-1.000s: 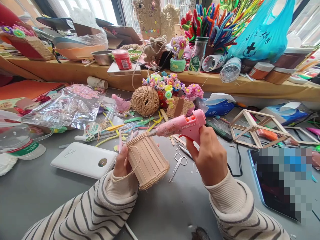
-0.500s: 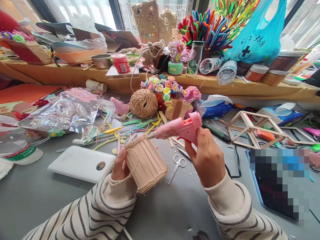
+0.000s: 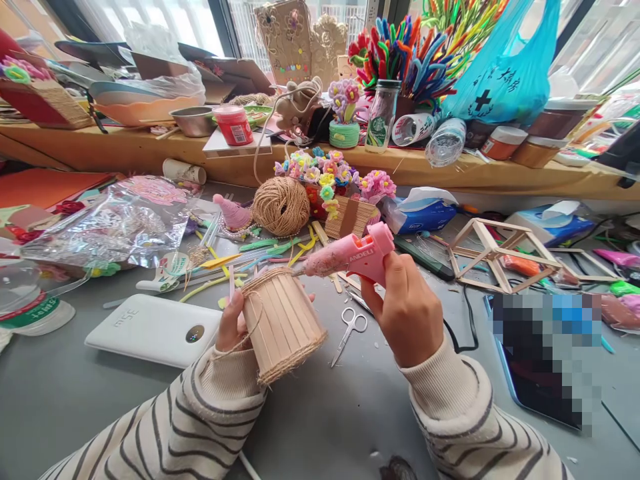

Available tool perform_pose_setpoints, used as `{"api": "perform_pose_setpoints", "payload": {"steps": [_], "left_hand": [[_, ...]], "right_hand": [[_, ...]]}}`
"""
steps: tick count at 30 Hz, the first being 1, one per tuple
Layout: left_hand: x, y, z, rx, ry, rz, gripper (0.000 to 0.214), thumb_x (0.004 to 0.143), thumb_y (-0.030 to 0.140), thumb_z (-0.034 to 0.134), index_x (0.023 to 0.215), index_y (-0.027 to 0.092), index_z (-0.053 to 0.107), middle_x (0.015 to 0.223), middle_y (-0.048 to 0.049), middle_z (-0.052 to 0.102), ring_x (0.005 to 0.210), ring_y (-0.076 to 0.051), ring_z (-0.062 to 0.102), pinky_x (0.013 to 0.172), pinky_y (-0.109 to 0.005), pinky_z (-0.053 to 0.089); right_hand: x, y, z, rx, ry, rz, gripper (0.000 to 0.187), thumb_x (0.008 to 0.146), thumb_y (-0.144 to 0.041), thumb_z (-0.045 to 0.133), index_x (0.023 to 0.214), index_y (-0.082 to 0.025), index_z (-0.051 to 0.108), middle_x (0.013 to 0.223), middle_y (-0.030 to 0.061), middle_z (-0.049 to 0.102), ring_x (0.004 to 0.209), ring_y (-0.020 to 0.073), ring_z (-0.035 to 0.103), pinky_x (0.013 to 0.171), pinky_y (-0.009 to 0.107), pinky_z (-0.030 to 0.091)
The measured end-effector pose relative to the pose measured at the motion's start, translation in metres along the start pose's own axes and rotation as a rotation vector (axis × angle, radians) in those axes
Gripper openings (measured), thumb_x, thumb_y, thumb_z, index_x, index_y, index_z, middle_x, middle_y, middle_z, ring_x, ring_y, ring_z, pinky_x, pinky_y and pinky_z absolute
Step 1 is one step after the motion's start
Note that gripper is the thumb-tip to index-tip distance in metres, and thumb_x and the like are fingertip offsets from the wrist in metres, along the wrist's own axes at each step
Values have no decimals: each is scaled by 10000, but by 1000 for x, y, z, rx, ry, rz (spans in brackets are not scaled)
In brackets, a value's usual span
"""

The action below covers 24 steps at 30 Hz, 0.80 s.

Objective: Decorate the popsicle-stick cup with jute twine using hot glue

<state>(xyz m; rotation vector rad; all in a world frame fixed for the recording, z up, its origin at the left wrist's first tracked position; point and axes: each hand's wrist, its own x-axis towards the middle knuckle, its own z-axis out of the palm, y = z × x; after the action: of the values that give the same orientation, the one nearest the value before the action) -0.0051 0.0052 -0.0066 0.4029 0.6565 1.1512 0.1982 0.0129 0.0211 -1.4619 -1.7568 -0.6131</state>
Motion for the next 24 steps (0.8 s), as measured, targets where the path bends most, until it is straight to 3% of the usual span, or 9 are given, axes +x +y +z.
{"api": "perform_pose_setpoints", "payload": {"steps": [6, 11, 13, 17, 20, 24], "left_hand": [[2, 3, -7, -10, -71, -123, 638, 673, 599, 586, 1134, 159, 592, 1149, -115, 628, 1180, -381, 483, 937, -483, 442], [2, 3, -5, 1, -86, -150, 648, 656, 581, 617, 1139, 150, 582, 1138, -125, 634, 1177, -382, 485, 977, -509, 395], [1, 1, -1, -1, -83, -125, 586, 687, 569, 595, 1095, 149, 607, 1092, -123, 656, 1170, -372, 496, 1002, -513, 367], [-2, -3, 6, -7, -63, -62, 541, 713, 547, 578, 1100, 170, 608, 1037, -104, 681, 1149, -355, 522, 1017, -503, 357], [-2, -6, 8, 2, -33, -71, 597, 702, 534, 588, 1156, 147, 578, 1054, -120, 672, 1147, -362, 522, 1014, -503, 363], [0, -7, 8, 1, -4, -70, 564, 662, 519, 634, 1056, 117, 631, 999, -130, 687, 1142, -369, 522, 1006, -497, 375]], "right_hand": [[4, 25, 10, 18, -83, 209, 419, 797, -566, 446, 891, -161, 496, 687, 60, 511, 616, 207, 503, 526, 309, 385], [3, 57, 30, 36, -234, 330, 377, 783, -547, 429, 800, -175, 489, 760, 88, 540, 728, 232, 528, 654, 348, 424], [1, 65, 36, -48, -366, 365, 318, 779, -482, 466, 803, -168, 508, 790, 100, 553, 778, 238, 536, 699, 347, 430], [-8, 74, 46, -167, -541, 385, 268, 782, -394, 511, 793, -130, 556, 788, 126, 567, 803, 255, 547, 738, 355, 431], [-15, 78, 52, -212, -579, 381, 278, 787, -368, 522, 810, -96, 579, 787, 157, 571, 808, 279, 540, 736, 382, 427], [-9, 69, 42, -262, -559, 359, 348, 796, -383, 527, 898, -56, 582, 892, 223, 567, 868, 325, 516, 723, 439, 422]]}}
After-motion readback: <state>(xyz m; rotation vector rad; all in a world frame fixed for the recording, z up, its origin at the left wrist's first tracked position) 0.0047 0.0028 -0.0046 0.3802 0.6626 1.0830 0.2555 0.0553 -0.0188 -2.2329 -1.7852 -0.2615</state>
